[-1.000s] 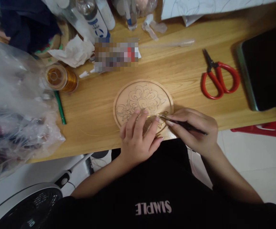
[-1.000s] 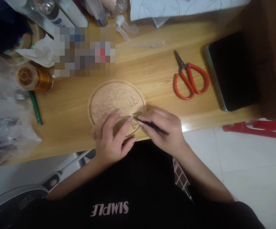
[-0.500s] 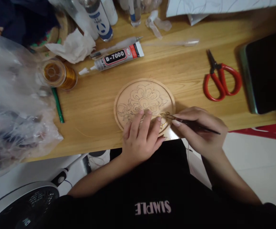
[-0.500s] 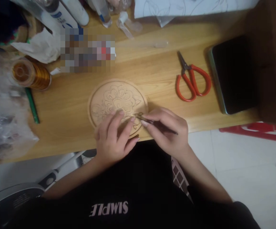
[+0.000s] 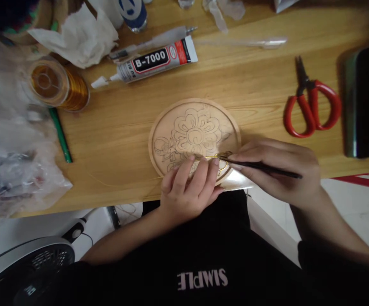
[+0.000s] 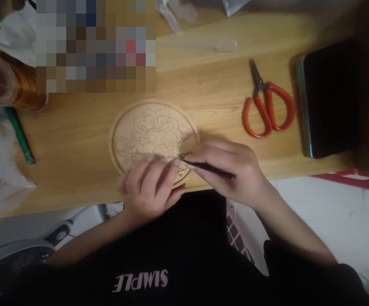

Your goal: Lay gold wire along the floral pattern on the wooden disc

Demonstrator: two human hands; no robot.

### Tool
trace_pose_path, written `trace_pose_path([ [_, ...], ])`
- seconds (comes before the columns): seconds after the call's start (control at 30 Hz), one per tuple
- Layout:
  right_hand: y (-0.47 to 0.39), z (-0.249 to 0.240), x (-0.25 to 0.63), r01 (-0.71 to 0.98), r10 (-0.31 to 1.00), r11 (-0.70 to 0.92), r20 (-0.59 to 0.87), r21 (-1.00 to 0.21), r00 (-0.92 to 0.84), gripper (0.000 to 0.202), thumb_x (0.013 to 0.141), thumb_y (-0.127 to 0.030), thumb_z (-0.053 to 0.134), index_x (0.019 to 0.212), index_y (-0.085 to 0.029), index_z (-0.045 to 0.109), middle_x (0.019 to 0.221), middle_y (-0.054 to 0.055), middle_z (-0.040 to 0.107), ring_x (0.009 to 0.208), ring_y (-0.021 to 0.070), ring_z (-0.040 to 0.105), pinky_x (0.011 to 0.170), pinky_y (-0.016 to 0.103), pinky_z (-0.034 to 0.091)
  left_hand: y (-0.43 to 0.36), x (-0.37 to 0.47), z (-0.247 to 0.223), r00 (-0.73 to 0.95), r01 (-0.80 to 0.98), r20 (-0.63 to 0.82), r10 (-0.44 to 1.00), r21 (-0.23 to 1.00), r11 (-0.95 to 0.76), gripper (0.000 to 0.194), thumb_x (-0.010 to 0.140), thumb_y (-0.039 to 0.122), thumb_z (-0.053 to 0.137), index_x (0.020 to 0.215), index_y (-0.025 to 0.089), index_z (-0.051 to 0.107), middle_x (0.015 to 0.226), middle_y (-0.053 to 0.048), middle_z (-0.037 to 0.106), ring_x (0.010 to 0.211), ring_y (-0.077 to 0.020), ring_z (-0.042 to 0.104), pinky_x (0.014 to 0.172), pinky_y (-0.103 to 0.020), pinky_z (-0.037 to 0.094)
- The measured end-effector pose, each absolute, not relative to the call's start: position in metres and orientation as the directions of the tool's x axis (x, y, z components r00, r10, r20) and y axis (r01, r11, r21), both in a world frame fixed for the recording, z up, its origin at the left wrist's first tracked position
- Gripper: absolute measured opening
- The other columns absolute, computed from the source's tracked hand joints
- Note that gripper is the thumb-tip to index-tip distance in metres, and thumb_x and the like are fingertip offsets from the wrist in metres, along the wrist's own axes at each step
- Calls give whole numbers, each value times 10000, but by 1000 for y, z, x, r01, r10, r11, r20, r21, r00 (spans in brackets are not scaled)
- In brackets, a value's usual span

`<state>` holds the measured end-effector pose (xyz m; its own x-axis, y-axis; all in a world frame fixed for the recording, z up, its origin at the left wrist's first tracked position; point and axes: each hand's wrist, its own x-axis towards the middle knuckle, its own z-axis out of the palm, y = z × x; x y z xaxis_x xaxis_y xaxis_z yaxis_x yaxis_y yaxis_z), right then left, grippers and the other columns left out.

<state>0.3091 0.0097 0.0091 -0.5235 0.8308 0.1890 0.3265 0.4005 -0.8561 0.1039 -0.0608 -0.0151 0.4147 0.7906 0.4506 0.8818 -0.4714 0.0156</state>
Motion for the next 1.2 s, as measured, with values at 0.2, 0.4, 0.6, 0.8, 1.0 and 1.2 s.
trace_pose_path([
  [0.2,16,11,313,323,794,419,169,-849,-584,251,856,-119,708,1070,-248,727,959,32,748,854,184,721,730,312,589,-61,104,-16,403,889,436,805,21,-457,468,1034,515,394,1177,211,720,1045,-40,723,1043,-222,598,932,-340,400],
  [0.4,18,12,315,345,788,436,167,-831,-593,207,869,-114,702,1053,-207,695,971,36,745,889,155,715,755,280,579,-61,103,-19,337,872,513,789,146,-468,443,1008,479,464,1107,132,721,1065,-105,676,1038,-238,593,944,-340,427],
  [0.6,18,12,314,324,785,439,183,-838,-592,209,850,-80,716,1038,-168,693,956,59,743,900,143,706,769,270,570,-60,102,-19,329,863,534,779,164,-477,387,998,451,473,1061,166,727,1038,-93,653,1028,-235,580,901,-350,444],
  [0.8,16,8,313,303,796,433,202,-849,-571,210,838,-65,714,1025,-159,701,936,53,737,861,149,706,735,274,569,-61,103,-18,332,865,512,792,170,-472,382,993,448,482,1087,168,725,1053,-99,662,1055,-248,578,900,-366,425],
  [1.0,13,5,312,281,805,428,221,-859,-550,223,829,-62,716,1026,-166,707,938,55,741,862,156,709,755,285,567,-61,103,-19,334,871,507,795,155,-466,359,987,426,494,1102,174,722,1053,-97,670,1064,-250,576,899,-366,425],
  [1.2,14,3,312,258,797,448,251,-856,-550,197,834,-71,717,1011,-157,708,904,61,733,824,153,699,724,287,561,-61,104,-18,338,873,495,800,153,-463,362,989,425,487,1110,181,725,1052,-103,674,1065,-257,577,906,-383,407],
])
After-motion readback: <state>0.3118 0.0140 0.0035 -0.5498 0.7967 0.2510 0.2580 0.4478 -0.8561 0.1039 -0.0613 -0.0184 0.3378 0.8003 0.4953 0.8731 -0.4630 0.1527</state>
